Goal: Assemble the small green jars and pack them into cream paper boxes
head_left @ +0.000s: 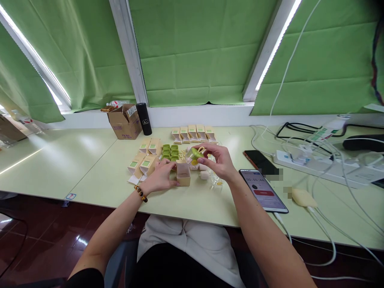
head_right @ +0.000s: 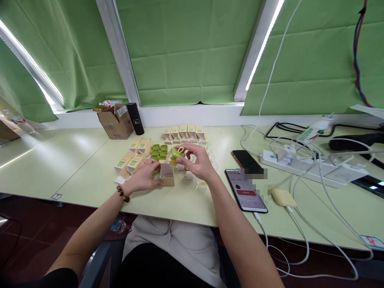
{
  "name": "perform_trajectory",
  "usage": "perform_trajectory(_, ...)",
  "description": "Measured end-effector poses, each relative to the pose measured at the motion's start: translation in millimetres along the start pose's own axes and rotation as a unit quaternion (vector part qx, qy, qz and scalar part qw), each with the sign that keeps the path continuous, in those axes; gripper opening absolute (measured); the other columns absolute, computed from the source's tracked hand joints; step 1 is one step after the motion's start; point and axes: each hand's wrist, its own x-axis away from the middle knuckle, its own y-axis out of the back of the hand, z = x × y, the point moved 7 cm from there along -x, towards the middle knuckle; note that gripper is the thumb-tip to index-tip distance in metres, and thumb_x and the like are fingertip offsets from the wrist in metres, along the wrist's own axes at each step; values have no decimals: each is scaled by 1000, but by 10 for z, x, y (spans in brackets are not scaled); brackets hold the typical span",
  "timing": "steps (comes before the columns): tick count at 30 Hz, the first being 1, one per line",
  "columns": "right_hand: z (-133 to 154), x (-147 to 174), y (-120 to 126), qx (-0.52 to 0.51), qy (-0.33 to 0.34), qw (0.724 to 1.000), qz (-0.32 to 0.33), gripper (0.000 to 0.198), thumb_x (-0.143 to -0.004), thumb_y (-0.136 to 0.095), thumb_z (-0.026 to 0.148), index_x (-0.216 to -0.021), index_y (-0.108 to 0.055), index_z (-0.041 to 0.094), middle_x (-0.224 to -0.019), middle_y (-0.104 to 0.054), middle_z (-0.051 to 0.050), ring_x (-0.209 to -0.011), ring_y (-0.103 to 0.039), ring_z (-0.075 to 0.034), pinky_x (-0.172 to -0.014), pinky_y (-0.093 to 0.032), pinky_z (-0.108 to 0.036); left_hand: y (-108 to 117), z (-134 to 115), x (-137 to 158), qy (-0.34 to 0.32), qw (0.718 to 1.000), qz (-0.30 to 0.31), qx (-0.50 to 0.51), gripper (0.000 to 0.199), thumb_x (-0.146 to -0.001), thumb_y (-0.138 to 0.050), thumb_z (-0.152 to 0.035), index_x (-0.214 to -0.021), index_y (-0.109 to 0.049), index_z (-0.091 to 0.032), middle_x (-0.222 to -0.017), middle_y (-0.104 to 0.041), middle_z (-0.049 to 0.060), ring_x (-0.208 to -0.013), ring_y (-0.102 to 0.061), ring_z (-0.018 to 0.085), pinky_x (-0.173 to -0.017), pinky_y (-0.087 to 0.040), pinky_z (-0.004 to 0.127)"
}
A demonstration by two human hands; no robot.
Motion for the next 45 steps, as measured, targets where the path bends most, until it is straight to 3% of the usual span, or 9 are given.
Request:
perform_trajectory(5, -7, 20, -3, -1, -12, 1000, -6, 38, -86, -82, 54, -110, -84, 24, -108, -79, -9, -91, -70, -22, -64, -54, -32, 151, -2, 53, -26, 995, -84, 53, 80, -73, -93, -51, -138, -57, -23, -140, -61, 16, -135, -54, 40, -114, -47, 58)
perform_trajectory(9, -35, 29, -18, -16, -17, 1000, -6, 40, -87, -82, 56, -110, -84, 23, -107, -79, -9, -90, -70, -22, -65, -56, -32, 327, -61, 101, -132, 970, -171, 110, 30, -98, -71, -43, -122, -68, -25, -144, -60, 14, -141, -54, 32, -121, -45, 53)
perform_trajectory(14, -54, 34, -55, -40, -30, 999, 0, 45, -86, -82, 60, -107, -83, 21, -108, -79, -10, -87, -71, -22, -66, -57, -32, 301, -118, -6, -178, 973, -122, 81, 22, -103, -64, -39, -110, -83, -28, -146, -65, 10, -139, -59, 31, -121, -46, 53)
perform_trajectory(17, -38, 45, -95, -46, -22, 999, 6, 45, -87, -81, 60, -108, -83, 20, -111, -77, -11, -87, -70, -21, -65, -58, -31, 277, -146, -100, -177, 975, -106, 78, 25, -102, -63, -38, -114, -83, -29, -135, -74, 10, -127, -66, 30, -113, -51, 51)
perform_trajectory(23, 34, 73, -306, -28, -2, 999, 41, 47, -94, -73, 62, -118, -79, 22, -115, -76, -11, -89, -70, -20, -63, -56, -29, 187, -140, -176, -135, 978, -98, 121, 28, -101, -61, -40, -94, -80, -21, -101, -79, 9, -99, -71, 26, -91, -55, 40)
perform_trajectory(31, -1, 93, -498, 46, 15, 996, 76, 41, -100, -66, 55, -127, -75, 25, -118, -76, -12, -83, -68, -20, -57, -54, -28, 121, 11, -177, -112, 972, -117, 171, 27, -95, -63, -43, -97, -75, -19, -96, -77, 8, -90, -68, 25, -87, -54, 38)
perform_trajectory(35, -48, 92, -462, 95, 14, 991, 88, 34, -99, -67, 41, -128, -73, 26, -124, -75, -11, -79, -68, -19, -57, -52, -30, 96, 112, -177, -82, 976, -119, 164, 29, -93, -59, -32, -113, -77, -19, -113, -79, 9, -106, -71, 28, -101, -55, 42)
perform_trajectory(38, -37, 93, -437, 129, 16, 987, 99, 31, -94, -71, 32, -124, -73, 25, -119, -77, -9, -74, -67, -17, -59, -50, -31, 82, 185, -172, -59, 976, -129, 166, 47, -85, -59, -20, -129, -73, -20, -130, -77, 10, -119, -70, 29, -111, -53, 46)
perform_trajectory(45, -46, 124, -503, 219, 3, 968, 123, 24, -87, -75, 23, -109, -65, 24, -96, -77, -3, -73, -67, -19, -67, -44, -31, 101, 90, -150, -93, 969, -105, 201, 64, -77, -54, -11, -138, -69, -23, -141, -74, 7, -126, -68, 28, -116, -52, 46)
